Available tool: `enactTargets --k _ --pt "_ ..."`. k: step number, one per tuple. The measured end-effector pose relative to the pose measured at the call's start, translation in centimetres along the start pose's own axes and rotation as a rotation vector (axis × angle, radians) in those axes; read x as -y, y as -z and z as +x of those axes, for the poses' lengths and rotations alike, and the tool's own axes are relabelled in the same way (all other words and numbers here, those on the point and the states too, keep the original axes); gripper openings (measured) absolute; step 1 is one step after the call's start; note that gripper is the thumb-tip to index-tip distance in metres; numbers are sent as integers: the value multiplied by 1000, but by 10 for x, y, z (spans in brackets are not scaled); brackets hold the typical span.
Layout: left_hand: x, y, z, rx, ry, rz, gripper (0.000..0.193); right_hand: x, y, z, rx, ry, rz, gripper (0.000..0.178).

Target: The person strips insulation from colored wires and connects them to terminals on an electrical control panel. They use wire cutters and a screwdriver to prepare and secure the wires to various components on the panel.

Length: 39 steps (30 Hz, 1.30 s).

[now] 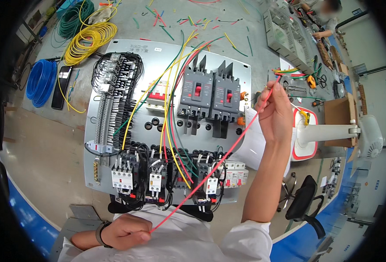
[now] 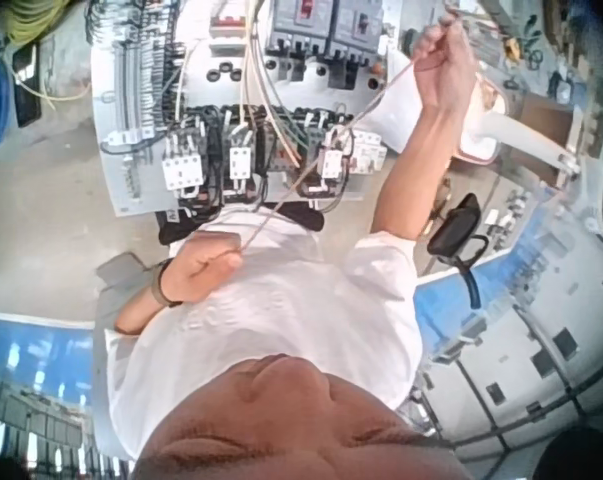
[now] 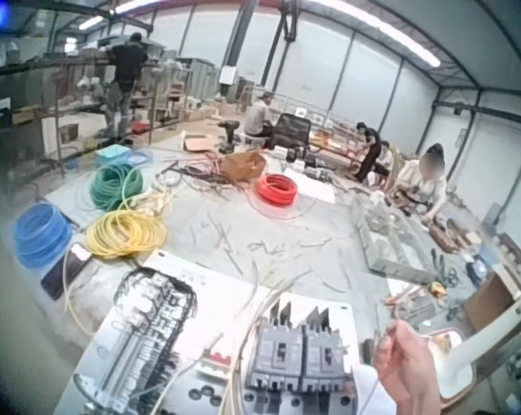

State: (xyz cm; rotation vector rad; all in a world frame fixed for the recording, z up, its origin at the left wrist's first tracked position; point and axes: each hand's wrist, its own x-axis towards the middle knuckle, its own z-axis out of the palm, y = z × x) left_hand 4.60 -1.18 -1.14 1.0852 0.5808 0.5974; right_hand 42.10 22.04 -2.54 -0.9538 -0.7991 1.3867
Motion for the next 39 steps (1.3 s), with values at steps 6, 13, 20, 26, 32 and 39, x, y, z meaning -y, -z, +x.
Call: enactTargets --k 6,13,20,26,32,39 --pt "0 -1 3 15 32 -46 28 -16 -14 -27 60 9 76 23" --pt "2 -2 3 18 39 16 28 -15 -9 -26 35 84 -28 25" --pt "-2 -8 5 -35 92 -14 31 -16 -12 -20 -1 49 -54 25" --pt "-2 0 1 -44 20 180 28 -13 -32 -19 -93 63 -94 26" --pt "-24 9 1 -53 -31 257 31 -12 -89 -24 -16 30 -211 30" --pt "-41 34 -20 -357 -180 494 30 0 -144 -42 335 -64 -531 35"
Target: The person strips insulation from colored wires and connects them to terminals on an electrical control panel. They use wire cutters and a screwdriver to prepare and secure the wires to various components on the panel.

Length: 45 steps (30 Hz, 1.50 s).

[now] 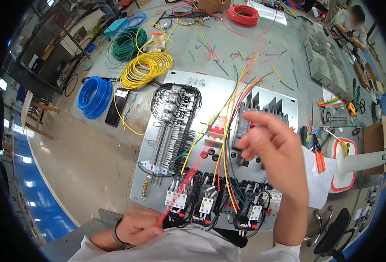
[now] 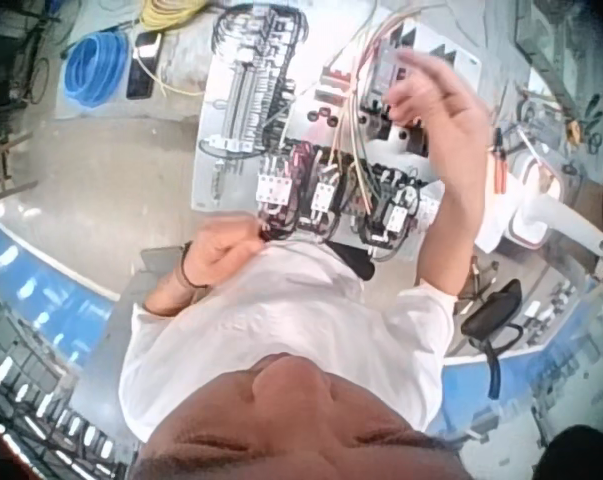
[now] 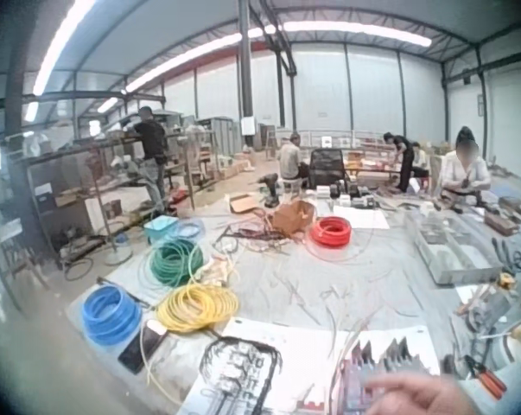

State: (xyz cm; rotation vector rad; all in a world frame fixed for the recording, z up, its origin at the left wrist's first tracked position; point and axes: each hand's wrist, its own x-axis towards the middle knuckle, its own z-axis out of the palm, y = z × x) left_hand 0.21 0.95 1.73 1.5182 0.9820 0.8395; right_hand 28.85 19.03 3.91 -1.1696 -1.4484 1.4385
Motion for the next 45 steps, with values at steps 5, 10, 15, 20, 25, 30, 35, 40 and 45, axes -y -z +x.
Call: enactTargets --k 5,10,15,20,25,30,35,40,45 --pt "8 40 24 -281 118 431 36 -17 -9 -18 16 -31 -71 27" --pt "31 62 91 -369 32 732 38 -45 -11 -18 -85 -71 -100 21" --pt "49 60 157 -355 -19 945 40 -69 -6 -18 -106 -90 -98 21" --pt "84 59 206 -296 7 1189 39 -77 -4 -15 -97 -92 -59 22" --pt "85 56 217 -243 31 1263 38 -81 -1 -16 -100 -114 -27 20" --pt "51 56 181 -224 139 798 37 -79 1 -18 -94 -125 -28 20" --pt "29 40 145 18 292 761 36 -84 1 -17 -86 -121 -26 20" --pt "46 38 140 -97 116 708 29 -80 3 -19 -107 -125 -33 20" --pt "44 47 135 -198 22 622 20 -79 9 -19 -134 -95 -31 21"
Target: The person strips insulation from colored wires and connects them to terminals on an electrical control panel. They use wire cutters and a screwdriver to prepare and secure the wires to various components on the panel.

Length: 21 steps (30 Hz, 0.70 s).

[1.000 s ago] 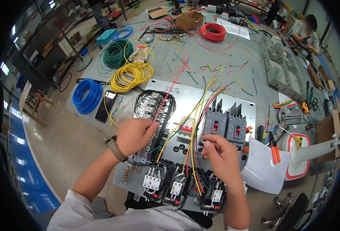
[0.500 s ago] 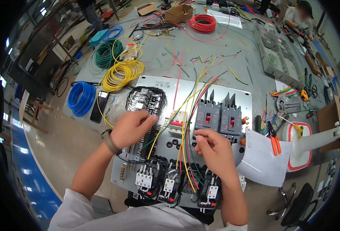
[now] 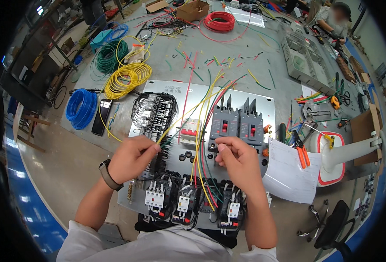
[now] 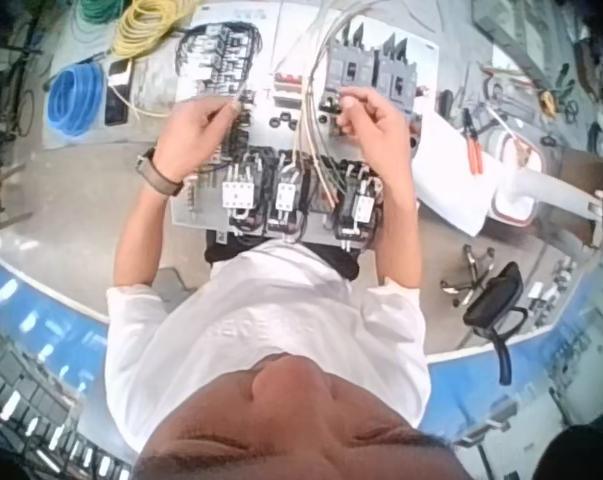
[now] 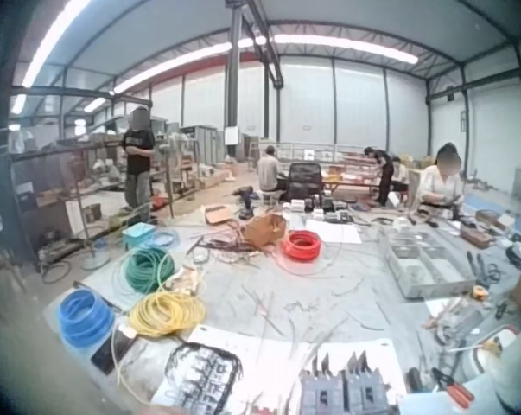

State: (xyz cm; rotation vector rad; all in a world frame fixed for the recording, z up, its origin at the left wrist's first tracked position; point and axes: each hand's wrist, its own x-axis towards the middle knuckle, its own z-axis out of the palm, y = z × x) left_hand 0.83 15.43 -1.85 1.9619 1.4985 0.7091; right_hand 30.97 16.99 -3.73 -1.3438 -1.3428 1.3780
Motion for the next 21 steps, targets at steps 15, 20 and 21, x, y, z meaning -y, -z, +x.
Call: enactTargets --k 15,20,21 --pt "-31 16 -56 -199 150 -68 19 29 21 -64 -89 35 58 24" --pt "-55 24 -93 -23 514 -663 17 24 5 -86 -48 -30 18 24" --pt "-65 23 -102 -35 512 -714 15 27 -1 -91 8 -8 27 25"
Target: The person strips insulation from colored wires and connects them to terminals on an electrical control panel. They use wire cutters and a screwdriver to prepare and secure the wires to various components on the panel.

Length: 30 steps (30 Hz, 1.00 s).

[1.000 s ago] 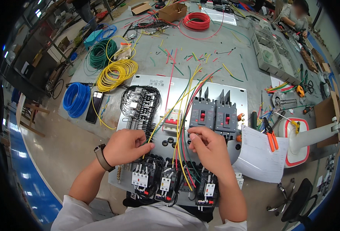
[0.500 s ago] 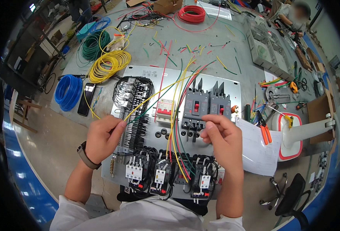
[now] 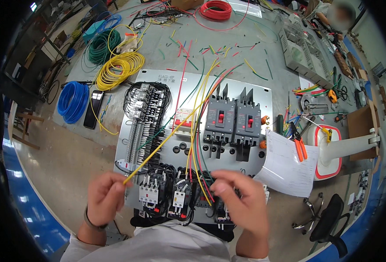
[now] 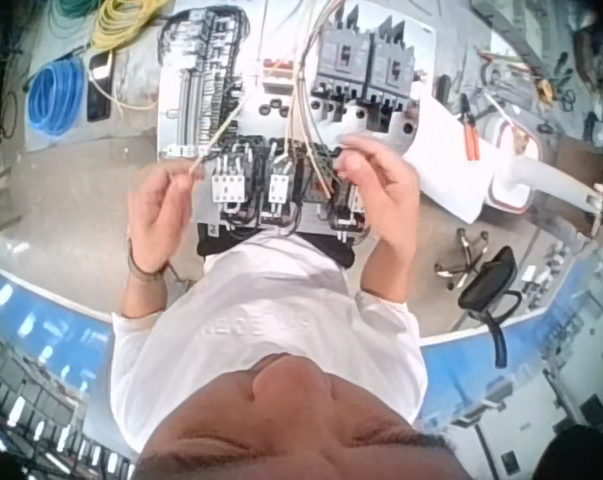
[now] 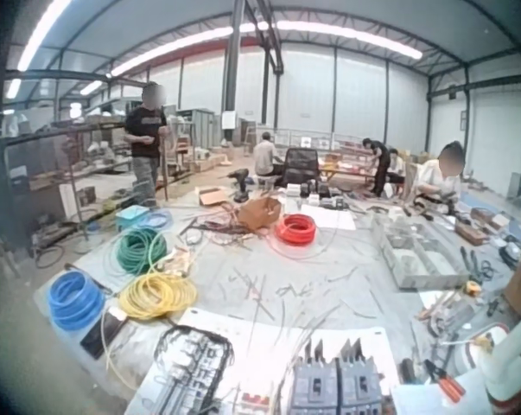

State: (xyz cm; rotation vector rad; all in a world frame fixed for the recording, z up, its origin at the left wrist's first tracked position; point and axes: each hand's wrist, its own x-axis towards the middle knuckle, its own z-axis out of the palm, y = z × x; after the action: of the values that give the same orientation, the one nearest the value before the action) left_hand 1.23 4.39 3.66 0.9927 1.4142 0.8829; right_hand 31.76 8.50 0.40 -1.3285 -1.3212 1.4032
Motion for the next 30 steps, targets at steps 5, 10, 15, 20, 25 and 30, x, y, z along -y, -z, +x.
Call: enactTargets --k 5,10,15,20,25,30 --pt "11 -45 -18 158 -496 163 15 28 -33 -20 166 70 58 27" --pt "13 -72 -10 356 -546 262 13 19 -25 -37 62 119 261 18" --pt "5 -64 3 513 -789 393 19 17 -16 -46 3 81 476 15" --pt "2 -71 8 562 -839 441 26 28 -25 -58 67 -79 505 15" --pt "8 -78 8 432 -835 345 26 14 -26 -70 59 -69 418 26" --pt "22 -83 3 494 -756 162 27 17 -29 -73 60 -91 512 25"
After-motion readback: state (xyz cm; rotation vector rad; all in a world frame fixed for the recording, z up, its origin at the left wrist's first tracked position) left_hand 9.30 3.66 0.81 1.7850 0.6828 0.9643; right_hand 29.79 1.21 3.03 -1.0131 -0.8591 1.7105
